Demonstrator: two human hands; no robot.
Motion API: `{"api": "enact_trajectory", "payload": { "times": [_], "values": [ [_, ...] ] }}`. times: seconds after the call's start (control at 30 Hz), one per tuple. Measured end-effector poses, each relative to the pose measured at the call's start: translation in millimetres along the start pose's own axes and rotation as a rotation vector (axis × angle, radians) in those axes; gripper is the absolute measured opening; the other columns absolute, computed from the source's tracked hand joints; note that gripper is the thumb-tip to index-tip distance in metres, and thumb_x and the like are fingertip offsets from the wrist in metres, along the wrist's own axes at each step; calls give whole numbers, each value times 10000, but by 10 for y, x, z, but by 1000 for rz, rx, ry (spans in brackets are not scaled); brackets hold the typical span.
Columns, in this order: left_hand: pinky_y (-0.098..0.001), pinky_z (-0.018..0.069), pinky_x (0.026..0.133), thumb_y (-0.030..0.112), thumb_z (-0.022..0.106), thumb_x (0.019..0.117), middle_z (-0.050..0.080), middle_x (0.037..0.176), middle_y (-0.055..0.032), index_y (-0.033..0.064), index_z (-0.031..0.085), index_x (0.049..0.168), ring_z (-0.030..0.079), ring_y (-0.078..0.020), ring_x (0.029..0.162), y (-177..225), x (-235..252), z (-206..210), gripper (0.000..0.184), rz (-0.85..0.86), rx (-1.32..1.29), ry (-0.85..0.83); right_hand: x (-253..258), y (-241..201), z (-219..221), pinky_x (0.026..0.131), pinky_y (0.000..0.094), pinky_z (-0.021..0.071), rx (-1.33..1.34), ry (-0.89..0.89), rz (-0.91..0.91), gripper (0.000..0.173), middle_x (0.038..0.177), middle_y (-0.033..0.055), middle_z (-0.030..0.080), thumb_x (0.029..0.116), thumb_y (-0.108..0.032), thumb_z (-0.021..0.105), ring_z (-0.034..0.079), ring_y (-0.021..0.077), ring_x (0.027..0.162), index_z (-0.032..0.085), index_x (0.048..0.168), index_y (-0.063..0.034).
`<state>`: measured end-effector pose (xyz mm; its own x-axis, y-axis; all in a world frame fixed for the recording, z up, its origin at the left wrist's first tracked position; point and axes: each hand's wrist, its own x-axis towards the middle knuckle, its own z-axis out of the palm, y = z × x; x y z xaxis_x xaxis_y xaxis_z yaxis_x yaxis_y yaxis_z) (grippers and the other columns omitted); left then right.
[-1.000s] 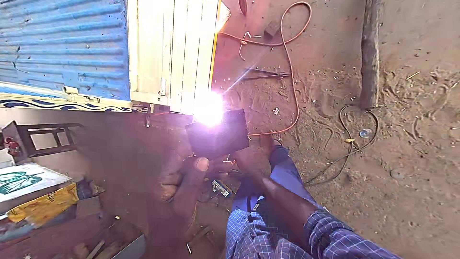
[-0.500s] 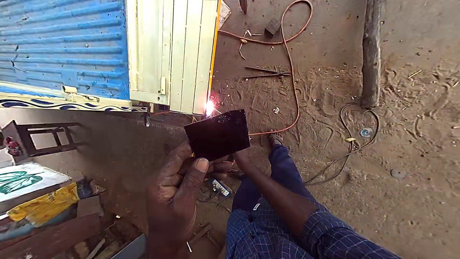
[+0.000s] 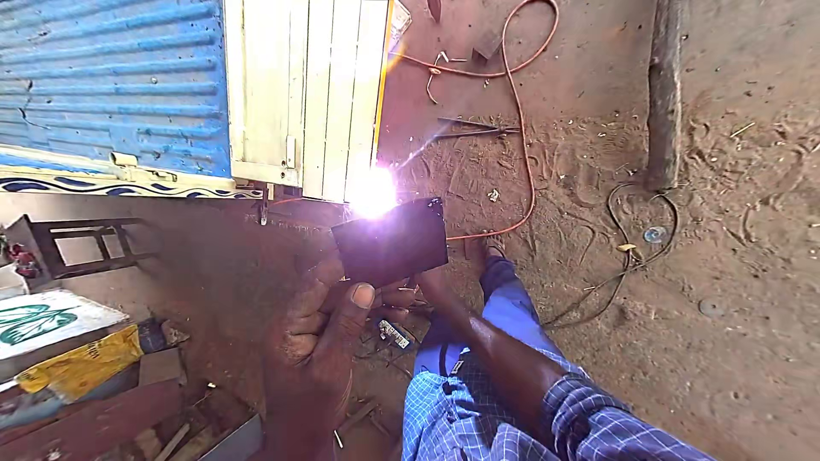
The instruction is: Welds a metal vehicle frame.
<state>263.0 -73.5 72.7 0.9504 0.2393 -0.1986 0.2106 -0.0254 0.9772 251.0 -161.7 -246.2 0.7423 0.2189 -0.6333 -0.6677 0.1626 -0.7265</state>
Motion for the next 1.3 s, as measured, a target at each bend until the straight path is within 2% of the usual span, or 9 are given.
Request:
{"api": "enact_trajectory", "payload": {
  "times": [0.07,0.2,0.4,0.57,0.67,0.93,1.07,1.13,1.3],
  "values": [
    [-485,664,780,101,587,1033,731,1051,-206,35,622,1311,755,-350,868,-3,-5,9,288,2,19,27,-73,-80,2,796,405,577,26,-1,16,682,1121,108,651,907,-345,744,655,178,933,430,1452,-84],
    [-481,666,788,120,548,1056,728,1086,-208,34,583,1366,753,-351,895,15,4,2,323,-7,65,-8,34,87,24,849,436,584,7,26,23,868,1183,121,653,877,-370,787,669,202,993,306,1544,-93],
    [-478,669,783,116,543,1060,728,1084,-223,19,572,1373,755,-363,897,28,6,14,329,-16,80,-5,123,129,40,797,449,592,-23,38,9,872,1100,111,668,852,-506,777,679,210,912,354,1506,-116],
    [-497,666,787,102,550,1053,723,1080,-234,23,578,1365,753,-380,894,5,4,17,323,5,43,-9,4,38,11,853,438,578,0,-4,11,814,1174,128,644,870,-371,766,664,204,993,356,1513,-85],
    [-504,663,789,107,550,1053,722,1080,-232,24,583,1353,751,-379,896,0,9,15,313,1,42,-11,-7,0,5,776,417,578,-3,-8,-12,687,1032,116,651,891,-357,753,655,192,872,435,1414,-46],
    [-482,666,793,96,527,1060,723,1095,-228,11,556,1384,752,-366,900,9,24,22,336,-9,73,-28,148,168,75,673,415,578,26,46,-14,780,949,88,664,817,-409,824,655,188,759,435,1426,-114],
    [-490,663,803,115,559,1052,724,1087,-229,23,572,1377,752,-371,900,-7,23,21,338,1,45,-18,43,76,30,802,432,577,-15,15,-34,850,1128,125,636,842,-368,784,659,200,941,335,1511,-98],
    [-497,661,800,122,568,1047,723,1092,-223,35,593,1354,750,-371,904,-8,24,15,320,-7,51,-11,32,95,25,836,455,567,-43,39,-27,848,1184,155,626,823,-409,777,649,225,1005,379,1488,-64],
    [-484,664,793,117,537,1059,722,1101,-218,29,569,1378,751,-359,900,-8,39,23,332,-20,68,-30,132,175,48,714,430,585,-19,43,-15,833,1021,99,665,819,-473,804,667,199,828,418,1459,-105]
  ]
}}
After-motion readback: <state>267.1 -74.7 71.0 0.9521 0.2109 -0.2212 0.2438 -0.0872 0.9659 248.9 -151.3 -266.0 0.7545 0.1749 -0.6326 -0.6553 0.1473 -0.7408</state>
